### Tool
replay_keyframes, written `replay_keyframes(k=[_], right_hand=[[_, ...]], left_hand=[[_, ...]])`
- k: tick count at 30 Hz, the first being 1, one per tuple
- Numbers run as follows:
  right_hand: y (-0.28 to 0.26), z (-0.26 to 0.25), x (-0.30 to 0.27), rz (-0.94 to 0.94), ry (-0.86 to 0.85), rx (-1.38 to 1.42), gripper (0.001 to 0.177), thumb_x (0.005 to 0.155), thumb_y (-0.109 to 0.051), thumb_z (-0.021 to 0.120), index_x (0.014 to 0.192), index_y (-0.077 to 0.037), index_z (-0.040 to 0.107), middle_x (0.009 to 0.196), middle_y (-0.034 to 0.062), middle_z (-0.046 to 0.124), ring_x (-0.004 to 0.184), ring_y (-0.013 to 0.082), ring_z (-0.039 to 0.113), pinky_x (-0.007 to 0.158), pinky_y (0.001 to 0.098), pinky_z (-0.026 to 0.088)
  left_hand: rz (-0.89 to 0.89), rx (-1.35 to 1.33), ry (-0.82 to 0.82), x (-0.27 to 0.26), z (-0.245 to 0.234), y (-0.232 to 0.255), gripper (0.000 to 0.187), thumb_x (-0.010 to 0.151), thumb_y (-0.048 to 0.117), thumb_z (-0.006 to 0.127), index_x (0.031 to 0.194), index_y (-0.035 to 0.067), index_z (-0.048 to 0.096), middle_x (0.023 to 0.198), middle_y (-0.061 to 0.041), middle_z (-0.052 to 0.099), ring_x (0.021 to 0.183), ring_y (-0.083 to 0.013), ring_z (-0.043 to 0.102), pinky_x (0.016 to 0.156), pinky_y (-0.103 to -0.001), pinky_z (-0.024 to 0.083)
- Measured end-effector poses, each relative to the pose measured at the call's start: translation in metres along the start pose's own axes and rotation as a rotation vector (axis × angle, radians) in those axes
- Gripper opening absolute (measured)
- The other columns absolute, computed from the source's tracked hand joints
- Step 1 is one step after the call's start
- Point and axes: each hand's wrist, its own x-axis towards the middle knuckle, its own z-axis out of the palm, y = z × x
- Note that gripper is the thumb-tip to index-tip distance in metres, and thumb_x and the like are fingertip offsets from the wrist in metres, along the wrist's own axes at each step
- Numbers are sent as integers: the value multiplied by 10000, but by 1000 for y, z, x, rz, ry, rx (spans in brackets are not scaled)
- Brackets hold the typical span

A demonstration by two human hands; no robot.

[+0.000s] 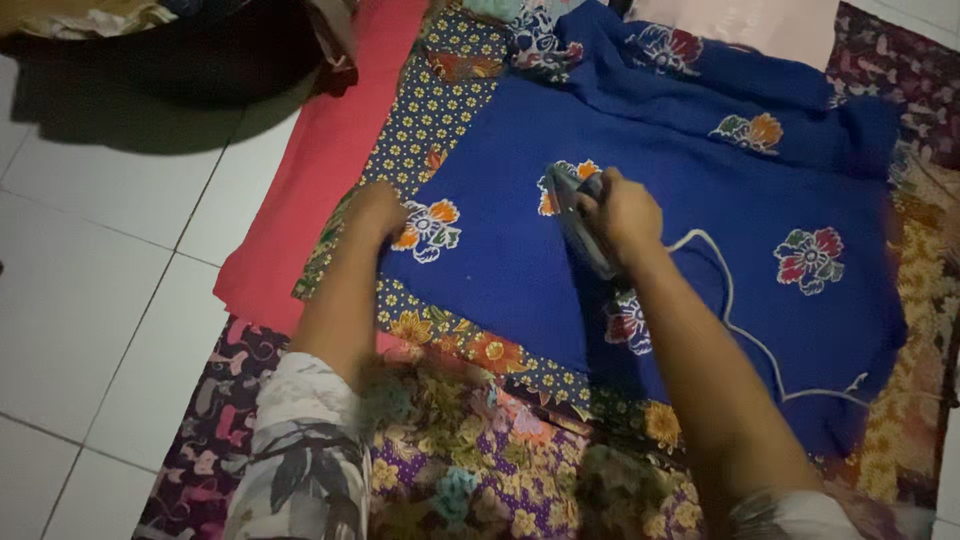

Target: The person irons a blue floral cloth laid out on a patterned mat, smoothing it with an iron and adjusting its position. The person then folds the cloth neatly and places it aside before picking up a yellow cloth to begin ironing.

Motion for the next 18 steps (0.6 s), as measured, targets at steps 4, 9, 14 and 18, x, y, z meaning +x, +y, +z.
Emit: replay_keyframes(k=[4,9,14,18], right_hand=[[-4,14,16,-198,-154,-76,415,882,-439,727,1154,-138,638,891,175,737,825,429,709,714,533,552],[-32,46,61,-380,-125,-162,419,915,-466,730,1090,-102,618,847,194,721,795,434,701,676,557,537],[-46,61,151,-57,198,-79,489,879,-486,772,1058,-57,621,904,227,715,814,451,697,682,560,539],[-50,58,169,-60,92,-46,455,880,-460,773,1086,-80,630,935,225,723,865,460,690,716,562,540]], left_hand=[[22,-24,-25,17,2,-11,314,756,133,716,1014,-32,784,1156,-300,708,1082,-426,712,970,-474,549],[7,0,-7,36,22,-5,318,770,117,699,1036,-41,772,1177,-316,686,1095,-431,699,973,-463,548],[14,124,-142,46,20,4,307,755,54,692,1035,-31,783,1194,-278,692,1114,-394,705,959,-452,567],[4,117,-175,38,6,10,313,761,54,704,1054,-29,771,1170,-291,706,1088,-402,717,943,-460,565]])
